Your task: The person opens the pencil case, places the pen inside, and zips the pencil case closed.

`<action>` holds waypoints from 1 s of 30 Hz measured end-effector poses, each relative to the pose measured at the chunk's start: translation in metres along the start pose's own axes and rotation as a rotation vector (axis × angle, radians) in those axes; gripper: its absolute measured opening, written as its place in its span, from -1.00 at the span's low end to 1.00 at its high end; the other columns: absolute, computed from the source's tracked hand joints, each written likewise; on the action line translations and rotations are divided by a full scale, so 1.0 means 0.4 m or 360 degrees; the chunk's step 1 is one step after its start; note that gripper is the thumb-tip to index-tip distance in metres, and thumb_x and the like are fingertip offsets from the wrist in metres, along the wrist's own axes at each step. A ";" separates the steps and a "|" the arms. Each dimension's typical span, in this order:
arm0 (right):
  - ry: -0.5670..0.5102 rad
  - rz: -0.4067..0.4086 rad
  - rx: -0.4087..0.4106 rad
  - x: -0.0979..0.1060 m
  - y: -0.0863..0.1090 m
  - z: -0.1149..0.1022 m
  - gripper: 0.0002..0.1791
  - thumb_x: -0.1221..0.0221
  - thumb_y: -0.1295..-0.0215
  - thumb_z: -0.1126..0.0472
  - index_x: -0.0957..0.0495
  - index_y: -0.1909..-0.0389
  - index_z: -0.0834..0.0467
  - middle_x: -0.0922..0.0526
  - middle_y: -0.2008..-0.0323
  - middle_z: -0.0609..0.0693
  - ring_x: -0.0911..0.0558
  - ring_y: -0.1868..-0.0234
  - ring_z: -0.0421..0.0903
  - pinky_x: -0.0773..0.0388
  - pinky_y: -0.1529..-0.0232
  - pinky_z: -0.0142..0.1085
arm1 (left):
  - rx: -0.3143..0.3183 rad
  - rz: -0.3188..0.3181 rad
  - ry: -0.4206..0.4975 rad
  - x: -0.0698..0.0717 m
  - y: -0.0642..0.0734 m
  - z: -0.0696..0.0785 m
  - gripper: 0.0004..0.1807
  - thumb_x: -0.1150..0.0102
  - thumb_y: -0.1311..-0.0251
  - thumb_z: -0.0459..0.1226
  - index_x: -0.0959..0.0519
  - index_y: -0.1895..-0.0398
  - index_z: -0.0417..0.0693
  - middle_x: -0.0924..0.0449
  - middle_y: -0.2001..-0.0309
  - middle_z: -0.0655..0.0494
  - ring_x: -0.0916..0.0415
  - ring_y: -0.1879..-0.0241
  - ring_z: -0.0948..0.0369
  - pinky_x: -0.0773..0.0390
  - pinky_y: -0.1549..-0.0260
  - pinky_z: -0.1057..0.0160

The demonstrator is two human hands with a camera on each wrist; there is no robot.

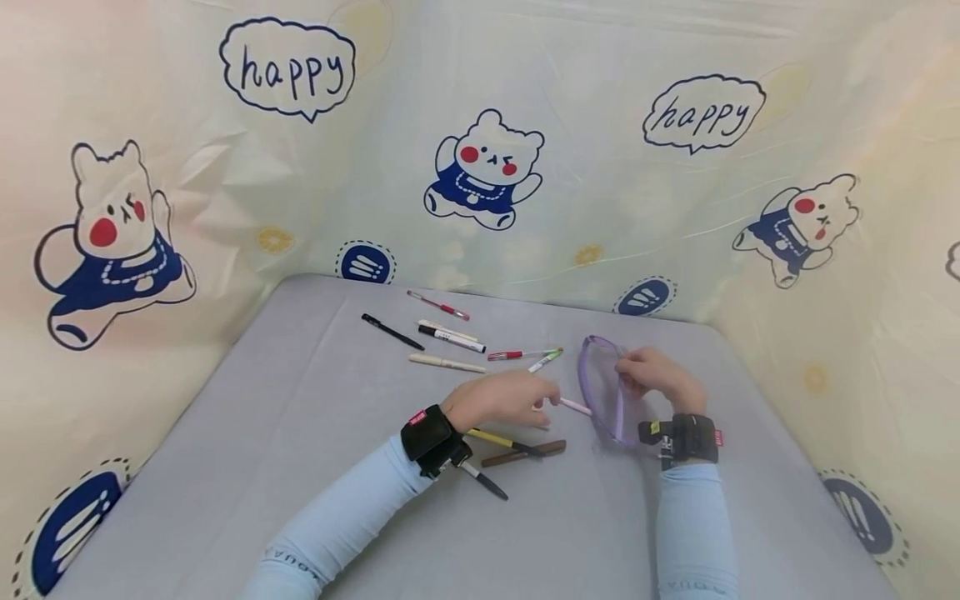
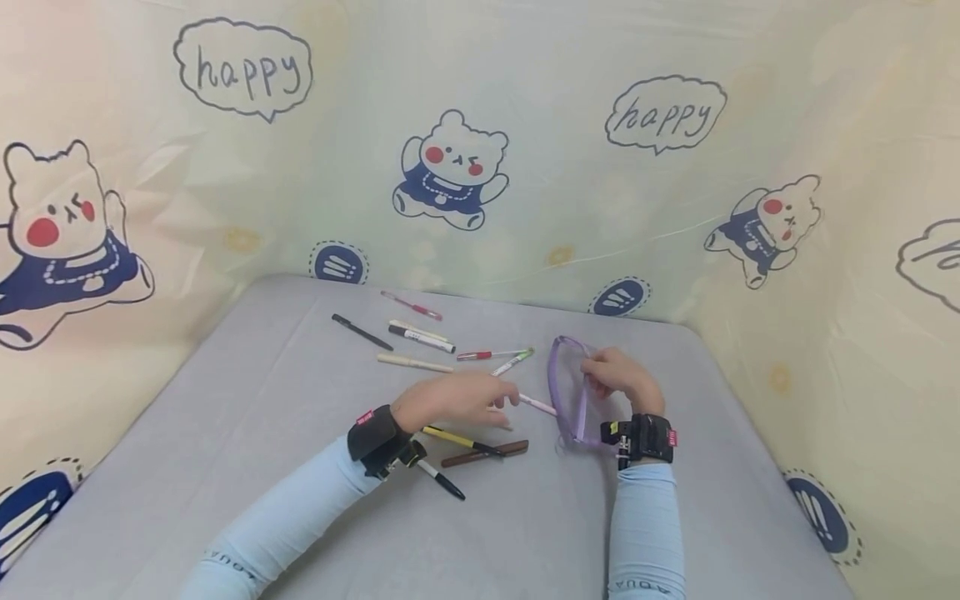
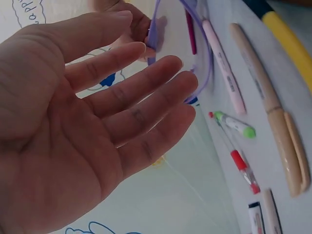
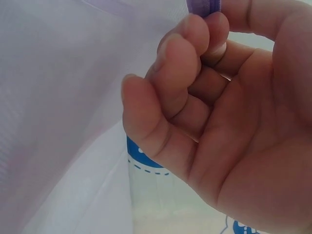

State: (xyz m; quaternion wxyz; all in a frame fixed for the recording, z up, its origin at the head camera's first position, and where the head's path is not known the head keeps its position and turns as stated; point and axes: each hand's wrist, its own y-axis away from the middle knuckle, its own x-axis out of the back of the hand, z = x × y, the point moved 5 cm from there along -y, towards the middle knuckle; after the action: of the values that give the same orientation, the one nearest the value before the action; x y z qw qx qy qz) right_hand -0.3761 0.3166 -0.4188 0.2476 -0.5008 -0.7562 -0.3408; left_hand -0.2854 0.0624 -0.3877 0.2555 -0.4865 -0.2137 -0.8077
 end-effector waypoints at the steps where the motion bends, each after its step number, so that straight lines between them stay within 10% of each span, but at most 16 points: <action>1: -0.0001 0.0000 -0.0005 -0.001 -0.001 0.000 -0.71 0.00 -0.36 0.19 -0.45 0.57 0.20 -0.48 0.65 -0.04 -0.50 0.55 -0.11 -0.54 0.42 -0.28 | 0.0006 0.0001 -0.0019 -0.002 0.007 -0.003 -0.67 -0.19 -0.33 -0.14 -0.55 -0.13 0.06 -0.66 0.00 0.09 -0.57 0.12 0.29 -0.55 0.17 0.38; 30: 0.0008 0.0021 -0.0014 0.009 -0.010 0.008 -0.72 0.00 -0.34 0.19 -0.46 0.57 0.19 -0.50 0.65 -0.05 -0.52 0.55 -0.10 -0.55 0.41 -0.29 | 0.0232 -0.0076 -0.0120 -0.063 0.134 -0.087 -0.88 -0.29 -0.22 -0.25 -0.66 0.19 0.05 -0.59 0.28 0.17 -0.40 0.38 0.32 -0.44 0.38 0.39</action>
State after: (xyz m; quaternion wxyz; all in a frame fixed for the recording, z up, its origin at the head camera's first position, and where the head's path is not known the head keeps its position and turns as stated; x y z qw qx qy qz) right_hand -0.3811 0.3199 -0.4193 0.2495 -0.5061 -0.7507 -0.3437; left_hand -0.2658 0.0051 -0.4202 0.2628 -0.4914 -0.2929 -0.7769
